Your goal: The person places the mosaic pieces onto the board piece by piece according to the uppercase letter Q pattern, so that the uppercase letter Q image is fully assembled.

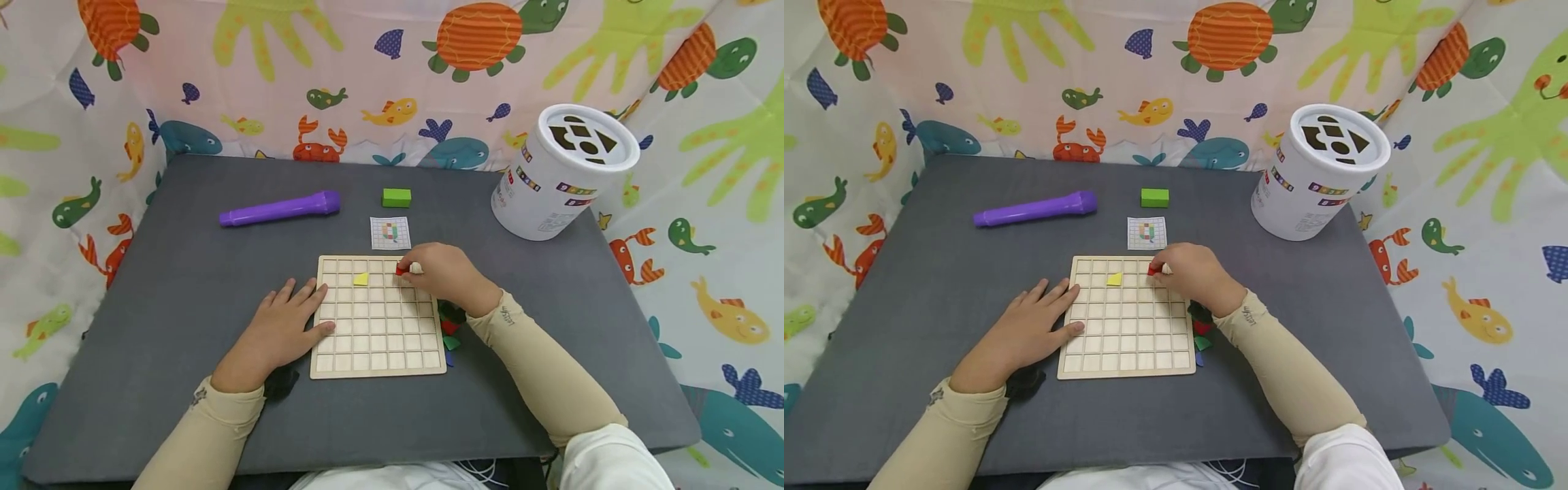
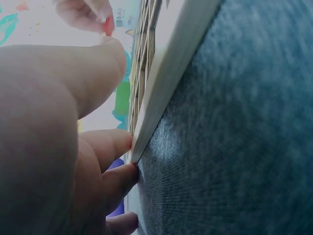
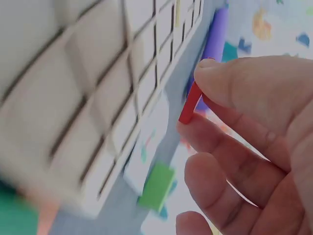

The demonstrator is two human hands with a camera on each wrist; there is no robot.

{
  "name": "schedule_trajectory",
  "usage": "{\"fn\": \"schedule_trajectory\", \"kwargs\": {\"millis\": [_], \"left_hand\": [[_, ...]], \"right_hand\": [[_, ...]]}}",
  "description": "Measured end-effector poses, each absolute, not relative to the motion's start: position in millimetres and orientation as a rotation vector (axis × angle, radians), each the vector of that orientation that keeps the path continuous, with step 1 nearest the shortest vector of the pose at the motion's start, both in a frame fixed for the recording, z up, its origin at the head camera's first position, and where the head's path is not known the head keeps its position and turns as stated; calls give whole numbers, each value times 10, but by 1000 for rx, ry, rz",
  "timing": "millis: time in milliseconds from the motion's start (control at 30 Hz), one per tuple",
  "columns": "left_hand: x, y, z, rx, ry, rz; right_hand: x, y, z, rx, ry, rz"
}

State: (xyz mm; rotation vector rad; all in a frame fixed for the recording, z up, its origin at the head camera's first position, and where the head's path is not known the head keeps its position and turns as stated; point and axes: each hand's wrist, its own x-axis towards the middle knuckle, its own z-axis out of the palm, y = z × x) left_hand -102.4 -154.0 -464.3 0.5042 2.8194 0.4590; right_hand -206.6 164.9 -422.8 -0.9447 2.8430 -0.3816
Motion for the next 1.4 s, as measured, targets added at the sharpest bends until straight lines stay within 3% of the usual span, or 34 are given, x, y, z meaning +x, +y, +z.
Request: {"fn": "schedule_trajectory", "kwargs": {"millis": [233, 833, 1100, 1400], "left_hand": [[-1045, -1448, -4615, 507, 2812, 437], [-1039, -1441, -4497, 525, 2848, 420], [-1020, -1479, -4561, 505, 2837, 439], [-1031, -1537, -4650, 483, 2814, 431]], "right_hand": [[-2039, 1359, -4279, -1088, 2822, -266], [-2034, 1322, -4290, -1326, 2852, -366], [-1925, 1430, -4297, -1166, 2878, -479], [-1818, 1998, -4275, -837, 2944, -648]]}}
